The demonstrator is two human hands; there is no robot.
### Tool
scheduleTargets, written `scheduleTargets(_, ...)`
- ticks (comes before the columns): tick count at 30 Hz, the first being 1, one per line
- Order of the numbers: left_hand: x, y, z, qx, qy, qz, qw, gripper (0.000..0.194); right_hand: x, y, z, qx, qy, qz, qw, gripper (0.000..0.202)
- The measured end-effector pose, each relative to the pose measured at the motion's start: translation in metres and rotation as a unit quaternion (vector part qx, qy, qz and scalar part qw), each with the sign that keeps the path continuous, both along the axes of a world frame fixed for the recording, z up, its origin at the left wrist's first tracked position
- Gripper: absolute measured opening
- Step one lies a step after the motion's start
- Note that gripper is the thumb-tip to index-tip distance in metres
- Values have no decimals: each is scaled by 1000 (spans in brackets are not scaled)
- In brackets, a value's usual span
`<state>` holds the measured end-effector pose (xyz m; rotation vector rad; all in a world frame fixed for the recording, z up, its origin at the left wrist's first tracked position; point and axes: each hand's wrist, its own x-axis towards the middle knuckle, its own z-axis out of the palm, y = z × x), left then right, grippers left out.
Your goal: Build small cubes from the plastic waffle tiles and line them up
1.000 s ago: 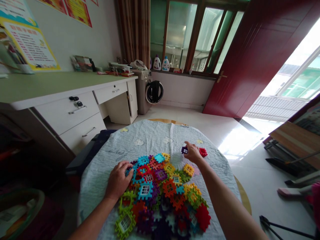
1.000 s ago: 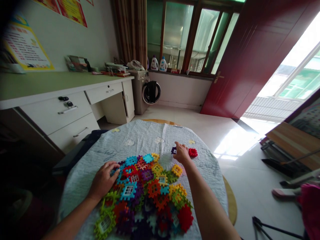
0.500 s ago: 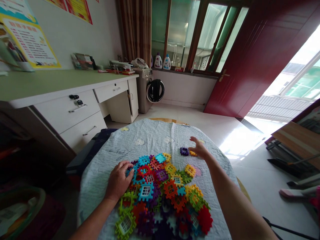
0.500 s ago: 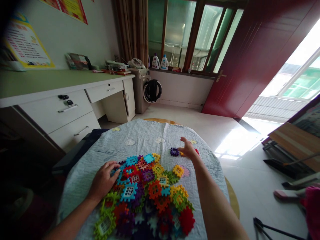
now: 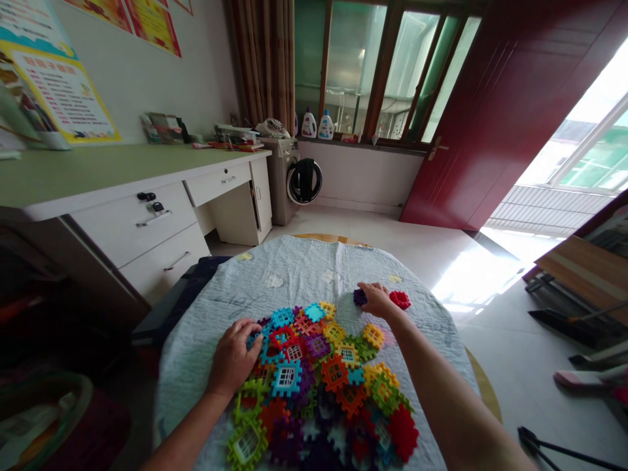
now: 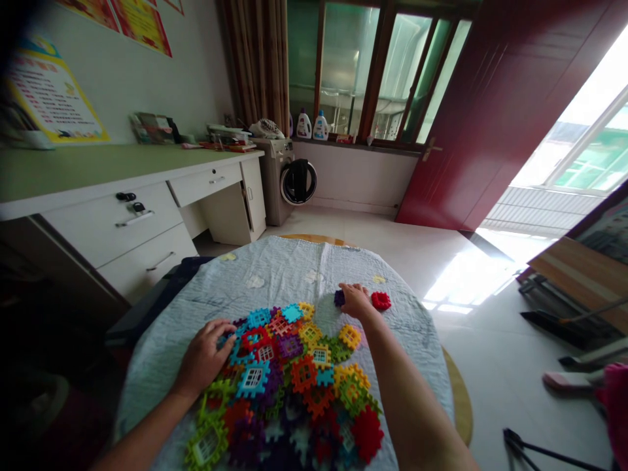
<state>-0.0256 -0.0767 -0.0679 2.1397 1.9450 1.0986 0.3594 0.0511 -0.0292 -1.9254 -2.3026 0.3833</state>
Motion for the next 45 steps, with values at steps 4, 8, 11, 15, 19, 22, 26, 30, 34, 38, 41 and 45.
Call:
scheduleTargets(4, 0, 0, 1, -3, -2, 0, 1000, 22, -2, 5, 4, -11, -12, 6, 1000, 73)
scheduleTargets(8, 0, 0, 0, -2, -5, 1, 1000, 21, -6, 10, 4, -6, -8, 15, 1000, 78)
scheduleTargets(11, 0, 0, 1, -2, -7, 0, 1000, 21, -7, 11, 2, -10, -4, 22, 1000, 80)
scheduleTargets(15, 0, -1, 2, -9, -8, 0, 1000, 21, -1, 13, 4, -18, 7, 23, 1000, 78)
scheduleTargets(19, 0, -1, 2, -12, -8, 1, 1000, 21, 5, 18, 9, -15, 15, 19, 1000, 73)
scheduleTargets(22, 0, -1, 1, -9, -9, 2, 1000, 21, 2, 20, 6, -23, 10, 24, 999, 72)
scheduleTargets(26, 1, -1, 1, -7, -14, 2, 1000, 20, -4, 20, -2, -26, 15, 30, 999, 67)
scheduleTargets(30, 1, -1, 2, -11, -10, 1, 1000, 21, -8, 21, -4, -18, 43, 26, 999, 70)
scheduleTargets(34, 0, -1, 2, -9, -9, 0, 1000, 21, -1, 18, 5, 12, 95, 3, 995, 73)
scheduleTargets(38, 1, 0, 2, -9, -9, -1, 1000, 20, 20, 4, 22, 66, 164, -52, 983, 63)
scheduleTargets(41, 1, 0, 1, -12, -8, 1, 1000, 21, 36, -16, 34, 102, 291, -129, 942, 53)
scheduleTargets(45, 1, 1, 0, -10, -11, -3, 1000, 22, 42, -55, 42, 88, 399, -159, 899, 39)
